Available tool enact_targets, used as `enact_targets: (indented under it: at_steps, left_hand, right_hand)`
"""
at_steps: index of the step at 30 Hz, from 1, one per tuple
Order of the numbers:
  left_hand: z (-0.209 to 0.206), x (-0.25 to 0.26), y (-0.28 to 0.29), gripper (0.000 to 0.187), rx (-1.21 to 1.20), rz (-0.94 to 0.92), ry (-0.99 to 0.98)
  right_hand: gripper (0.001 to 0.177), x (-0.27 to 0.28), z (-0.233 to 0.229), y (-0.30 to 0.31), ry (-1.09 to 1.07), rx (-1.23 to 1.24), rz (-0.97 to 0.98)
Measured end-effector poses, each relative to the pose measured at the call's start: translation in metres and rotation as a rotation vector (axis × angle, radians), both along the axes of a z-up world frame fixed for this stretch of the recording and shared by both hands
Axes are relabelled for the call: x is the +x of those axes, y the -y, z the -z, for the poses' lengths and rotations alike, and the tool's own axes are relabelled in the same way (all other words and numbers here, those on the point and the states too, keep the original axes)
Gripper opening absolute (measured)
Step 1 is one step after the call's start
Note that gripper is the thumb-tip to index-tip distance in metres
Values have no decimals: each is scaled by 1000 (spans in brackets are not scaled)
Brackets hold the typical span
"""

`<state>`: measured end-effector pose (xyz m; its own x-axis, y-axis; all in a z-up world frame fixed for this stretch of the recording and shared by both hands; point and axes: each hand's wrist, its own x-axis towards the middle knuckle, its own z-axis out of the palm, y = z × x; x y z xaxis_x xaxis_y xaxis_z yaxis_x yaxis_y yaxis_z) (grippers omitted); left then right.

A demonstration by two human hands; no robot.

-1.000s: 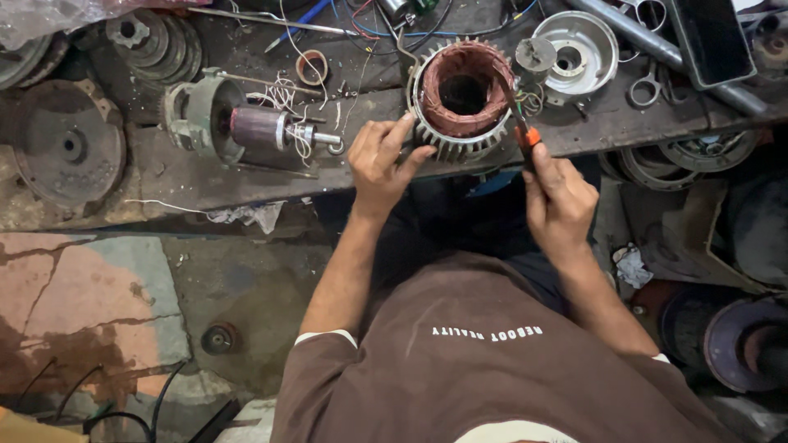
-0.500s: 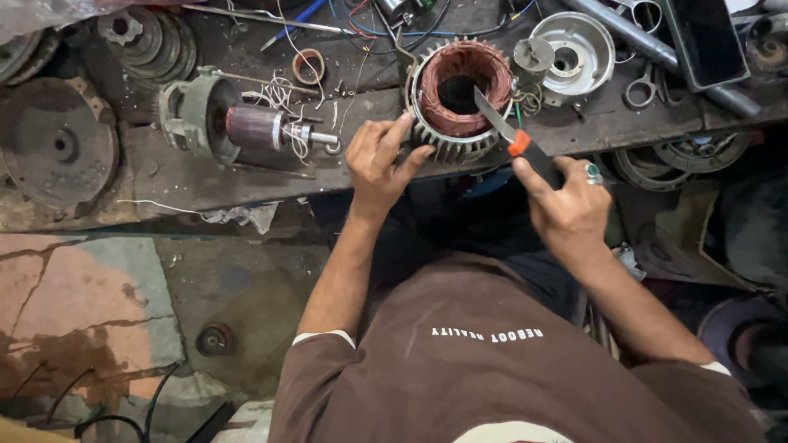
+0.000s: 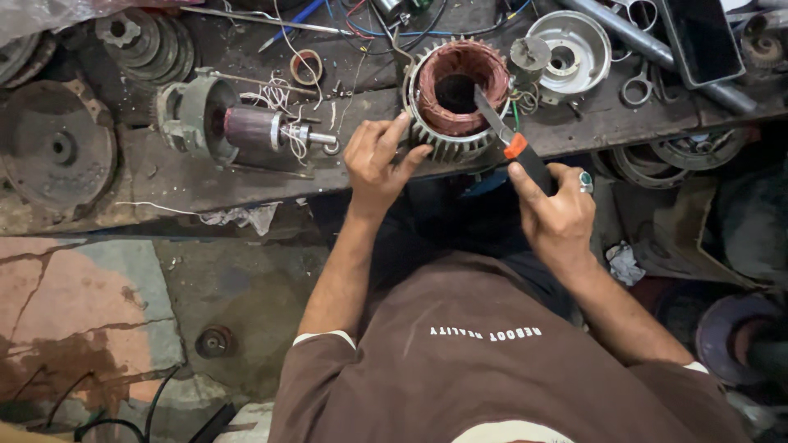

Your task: The person uses a flathead screwdriver to scrape and adjust the copper windings on a motor stator. They repeatedly rotate the stator and work on different sections of the winding, occasionally gesturing with their free hand.

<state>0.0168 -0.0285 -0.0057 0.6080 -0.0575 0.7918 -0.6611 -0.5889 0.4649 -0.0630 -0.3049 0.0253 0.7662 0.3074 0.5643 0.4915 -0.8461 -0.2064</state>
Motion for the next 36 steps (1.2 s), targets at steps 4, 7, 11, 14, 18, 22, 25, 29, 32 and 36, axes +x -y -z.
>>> enact_targets:
  at_steps: [4,7,11,14,18,22,25,29,32,36]
  left_hand:
    - [-1,0,-1,50,-4,11,6]
    - [0,1,0,51,-1,7,15]
    - [2,2,0,52,6,-9,21]
    - [2,2,0,51,2,-2,14]
    - [1,1,1,51,8,-15,5]
    - [-2,1,0,51,6,0,4]
    - [-2,-2,1,51,9,0,-8]
    - [-2,1,1,52,-2,6,-18]
    - [1,0,2,52,5,4,-16]
    - [-1,0,1,52,15,7,-7]
  right_hand:
    - [64,1,0,-4,5,22,-12]
    - [64,1,-1,-6,-19,37,4]
    - [63,1,-5,-9,-27,30,16]
    - [62,4,-10,-8,-25,31,12]
    - [58,6,-13,-9,-40,79,15]
    - [55,10,-13,-11,-2,154,-9]
    - [55,10,-10,-5,-85,223,39]
    - [60,28,-12,19,-56,279,150]
    - [66,52,-16,43,-34,196,219]
    - [71,90,-18,63,-2,65,257]
